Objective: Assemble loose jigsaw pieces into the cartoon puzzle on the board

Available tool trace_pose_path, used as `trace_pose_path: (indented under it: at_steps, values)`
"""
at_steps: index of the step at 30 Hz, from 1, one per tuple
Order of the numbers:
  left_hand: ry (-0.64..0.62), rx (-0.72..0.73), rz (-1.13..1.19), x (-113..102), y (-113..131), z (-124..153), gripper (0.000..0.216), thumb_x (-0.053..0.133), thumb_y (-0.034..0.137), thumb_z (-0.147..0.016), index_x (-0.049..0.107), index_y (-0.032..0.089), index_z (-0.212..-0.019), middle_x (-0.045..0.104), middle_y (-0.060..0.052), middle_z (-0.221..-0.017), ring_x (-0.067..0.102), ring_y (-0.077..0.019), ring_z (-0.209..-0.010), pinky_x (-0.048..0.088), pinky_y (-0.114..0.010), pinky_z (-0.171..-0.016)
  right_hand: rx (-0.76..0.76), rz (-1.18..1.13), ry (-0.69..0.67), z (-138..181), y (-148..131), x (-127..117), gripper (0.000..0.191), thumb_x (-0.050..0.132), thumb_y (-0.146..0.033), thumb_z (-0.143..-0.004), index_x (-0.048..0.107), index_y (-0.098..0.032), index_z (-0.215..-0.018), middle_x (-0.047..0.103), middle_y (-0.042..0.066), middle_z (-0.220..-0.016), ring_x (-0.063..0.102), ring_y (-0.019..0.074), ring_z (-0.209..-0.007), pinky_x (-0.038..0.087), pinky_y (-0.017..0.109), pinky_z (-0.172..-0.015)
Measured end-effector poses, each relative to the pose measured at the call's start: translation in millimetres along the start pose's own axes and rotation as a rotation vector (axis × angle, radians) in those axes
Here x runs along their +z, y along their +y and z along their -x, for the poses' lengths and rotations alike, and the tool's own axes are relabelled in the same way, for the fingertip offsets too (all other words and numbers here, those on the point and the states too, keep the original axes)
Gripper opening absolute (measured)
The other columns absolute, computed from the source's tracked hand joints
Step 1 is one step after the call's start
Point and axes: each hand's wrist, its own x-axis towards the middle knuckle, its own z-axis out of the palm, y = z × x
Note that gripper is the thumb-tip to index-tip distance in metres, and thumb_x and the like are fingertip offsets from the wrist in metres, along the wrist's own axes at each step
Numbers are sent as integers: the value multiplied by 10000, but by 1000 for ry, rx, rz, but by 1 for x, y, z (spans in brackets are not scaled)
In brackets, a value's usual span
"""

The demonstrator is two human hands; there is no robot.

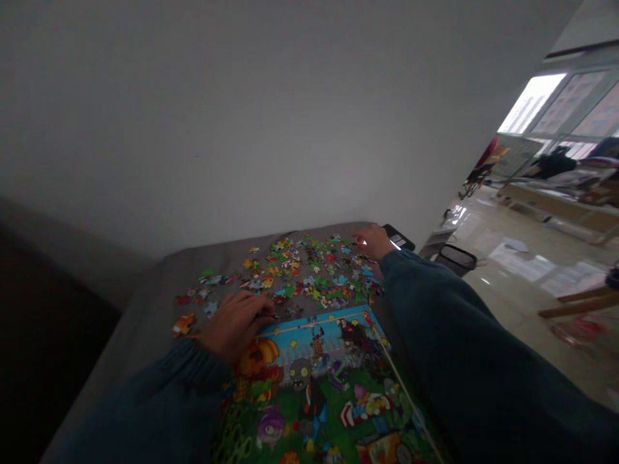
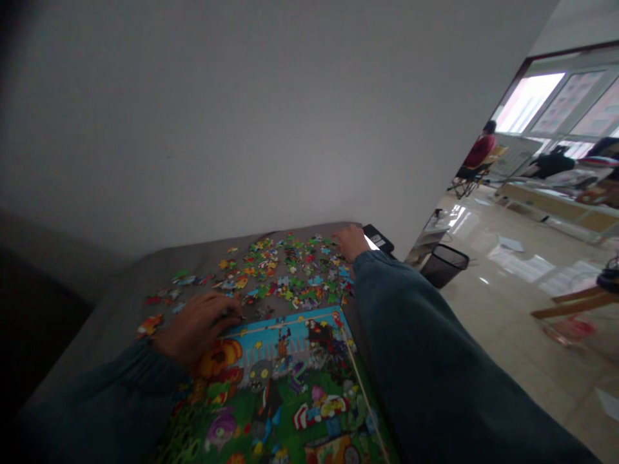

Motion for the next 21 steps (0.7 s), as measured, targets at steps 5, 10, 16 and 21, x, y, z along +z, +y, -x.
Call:
trace_pose_path:
  at_steps: [5, 10, 16, 21]
  values:
    - [177, -196, 143, -9, 3, 5, 265, 494, 398, -866, 645, 223, -994, 722, -50, -948, 658, -236, -875, 509, -356, -785, -77, -157, -21, 34, -24, -18, 131, 578, -238, -878, 689, -174, -905, 682, 37, -805, 595, 154, -726, 462, 284, -674]
    - [345, -449, 689, -18, 24, 7, 498, 656, 602, -689, 632, 188, -965, 727, -58, -845, 680, -224, -742, 542, -309, -622, -35, -587, -84, 66, -51, -27, 180, 585, -231, -838, 660, -161, -985, 639, 34, -771, 578, 154, -682, 476, 305, -639]
    - [115, -520, 1038, -7, 74, 14, 470, 739, 572, -647, 634, 210, -928, 742, -48, -778, 690, -209, -724, 534, -285, -609, -127, -1054, -324, 103, -120, -41, 445, 535, -175, -844, 522, -230, -1285, 611, -4, -809, 546, 115, -632, 464, 254, -578]
    - [-24, -631, 1037, 3, 95, 21, 481, 732, 567, -649, 624, 217, -962, 711, -19, -628, 540, -127, -428, 365, -213, -393, -247, -1068, -414, 131, -162, -43, 240, 549, -129, -802, 689, -200, -983, 631, 0, -791, 558, 116, -674, 461, 240, -633]
